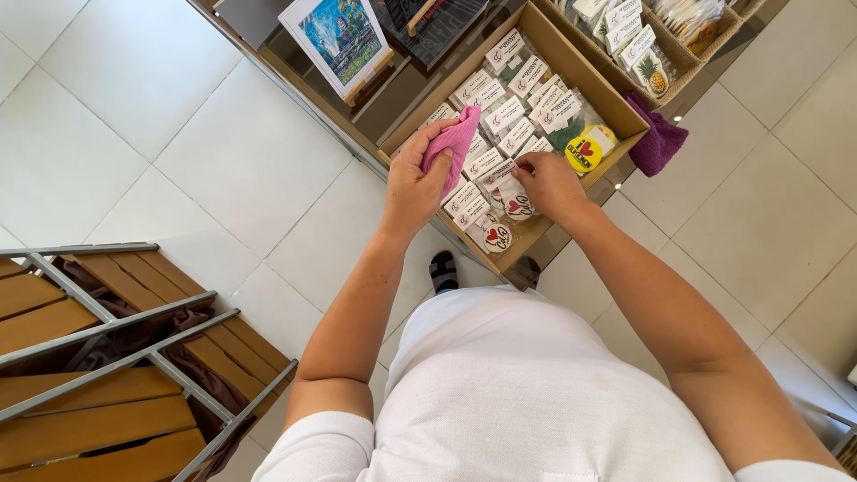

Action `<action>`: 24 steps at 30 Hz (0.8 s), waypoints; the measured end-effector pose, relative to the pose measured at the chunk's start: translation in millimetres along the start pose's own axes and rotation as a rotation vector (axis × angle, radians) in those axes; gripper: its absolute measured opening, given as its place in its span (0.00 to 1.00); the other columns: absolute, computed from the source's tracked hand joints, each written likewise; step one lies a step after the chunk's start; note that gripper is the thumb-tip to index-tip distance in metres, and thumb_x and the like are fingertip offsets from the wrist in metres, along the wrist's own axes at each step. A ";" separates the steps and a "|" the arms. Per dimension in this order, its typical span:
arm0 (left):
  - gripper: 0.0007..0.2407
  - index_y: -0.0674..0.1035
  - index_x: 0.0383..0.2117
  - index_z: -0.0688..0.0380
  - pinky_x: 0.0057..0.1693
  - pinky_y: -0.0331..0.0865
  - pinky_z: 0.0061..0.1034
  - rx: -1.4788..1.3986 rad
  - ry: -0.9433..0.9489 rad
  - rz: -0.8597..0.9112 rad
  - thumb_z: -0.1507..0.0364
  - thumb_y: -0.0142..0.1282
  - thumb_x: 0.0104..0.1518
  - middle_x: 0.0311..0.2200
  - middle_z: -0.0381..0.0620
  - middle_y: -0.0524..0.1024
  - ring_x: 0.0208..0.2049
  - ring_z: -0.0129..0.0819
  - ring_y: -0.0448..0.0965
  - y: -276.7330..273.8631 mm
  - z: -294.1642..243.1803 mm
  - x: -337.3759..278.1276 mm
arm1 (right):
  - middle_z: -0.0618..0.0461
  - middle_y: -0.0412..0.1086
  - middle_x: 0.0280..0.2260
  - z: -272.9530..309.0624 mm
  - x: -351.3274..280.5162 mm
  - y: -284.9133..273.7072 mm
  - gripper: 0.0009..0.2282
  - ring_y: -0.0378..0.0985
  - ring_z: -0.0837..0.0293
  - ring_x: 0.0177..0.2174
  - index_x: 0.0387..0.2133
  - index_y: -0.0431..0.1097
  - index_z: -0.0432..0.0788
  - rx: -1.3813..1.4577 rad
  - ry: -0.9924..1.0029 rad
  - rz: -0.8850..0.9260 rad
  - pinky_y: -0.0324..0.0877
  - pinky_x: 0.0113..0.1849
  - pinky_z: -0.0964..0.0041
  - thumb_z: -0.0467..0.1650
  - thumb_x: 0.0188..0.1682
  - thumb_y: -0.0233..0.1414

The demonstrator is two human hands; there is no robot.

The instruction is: Cleaning individual packaged stickers with a pink cloth and organizing them in a cardboard box.

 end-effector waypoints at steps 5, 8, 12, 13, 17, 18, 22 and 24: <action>0.13 0.78 0.53 0.59 0.50 0.71 0.18 -0.012 -0.010 -0.009 0.79 0.52 0.63 0.41 0.42 0.78 0.40 0.24 0.74 -0.9 3.1 -1.6 | 0.40 0.77 0.35 9.2 -1.8 1.7 0.10 0.80 0.44 0.34 0.41 0.77 0.38 -0.038 -0.068 -0.004 0.73 0.39 0.54 0.31 0.50 0.58; 0.13 0.78 0.53 0.60 0.51 0.71 0.18 -0.012 -0.001 -0.011 0.79 0.52 0.64 0.41 0.42 0.79 0.41 0.23 0.75 -0.7 2.3 -4.2 | 0.40 0.77 0.36 7.0 -3.2 4.8 0.11 0.80 0.44 0.34 0.44 0.77 0.39 -0.052 -0.098 -0.014 0.73 0.40 0.53 0.30 0.49 0.58; 0.13 0.78 0.53 0.60 0.51 0.71 0.18 -0.029 -0.001 -0.020 0.79 0.52 0.64 0.42 0.42 0.78 0.41 0.23 0.75 1.9 3.7 -5.8 | 0.39 0.77 0.37 9.3 -6.3 4.8 0.12 0.80 0.43 0.35 0.47 0.76 0.39 -0.069 -0.103 0.027 0.74 0.41 0.53 0.30 0.50 0.58; 0.13 0.78 0.53 0.60 0.51 0.71 0.18 -0.030 -0.001 -0.022 0.79 0.52 0.64 0.42 0.42 0.78 0.41 0.23 0.75 3.0 4.6 -6.3 | 0.39 0.77 0.37 3.9 -5.8 5.4 0.12 0.80 0.43 0.35 0.47 0.76 0.39 -0.070 -0.105 0.028 0.74 0.41 0.53 0.30 0.50 0.58; 0.13 0.77 0.54 0.60 0.52 0.71 0.18 -0.054 0.011 -0.023 0.79 0.52 0.64 0.42 0.42 0.78 0.42 0.24 0.75 6.4 6.0 -8.3 | 0.38 0.77 0.37 -14.2 2.9 -10.7 0.12 0.80 0.43 0.35 0.45 0.77 0.37 -0.064 -0.176 -0.070 0.74 0.41 0.53 0.29 0.49 0.59; 0.13 0.77 0.54 0.60 0.52 0.71 0.18 -0.050 -0.001 -0.023 0.79 0.53 0.64 0.42 0.41 0.79 0.42 0.24 0.75 7.1 7.2 -9.7 | 0.38 0.77 0.37 -19.2 6.0 -17.5 0.11 0.80 0.42 0.35 0.44 0.77 0.37 -0.074 -0.194 -0.101 0.74 0.41 0.53 0.29 0.50 0.59; 0.14 0.75 0.57 0.62 0.57 0.69 0.18 -0.233 -0.008 -0.001 0.81 0.51 0.65 0.48 0.42 0.76 0.48 0.24 0.74 15.1 23.1 -10.6 | 0.42 0.77 0.39 -27.3 14.6 -46.7 0.12 0.80 0.44 0.39 0.49 0.76 0.41 -0.099 -0.172 -0.116 0.73 0.45 0.54 0.29 0.52 0.58; 0.17 0.72 0.60 0.61 0.57 0.71 0.19 -0.431 -0.155 -0.044 0.82 0.51 0.64 0.50 0.44 0.75 0.49 0.25 0.75 19.0 41.0 -11.7 | 0.42 0.71 0.42 -29.1 20.5 -48.4 0.16 0.77 0.43 0.43 0.52 0.75 0.49 -0.285 -0.118 -0.029 0.72 0.45 0.52 0.31 0.49 0.60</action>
Point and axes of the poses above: each hand's wrist, its own x-axis towards the middle knuckle, its own y-axis out of the palm, z = x × y, the point moved 6 cm from there along x, towards the middle knuckle
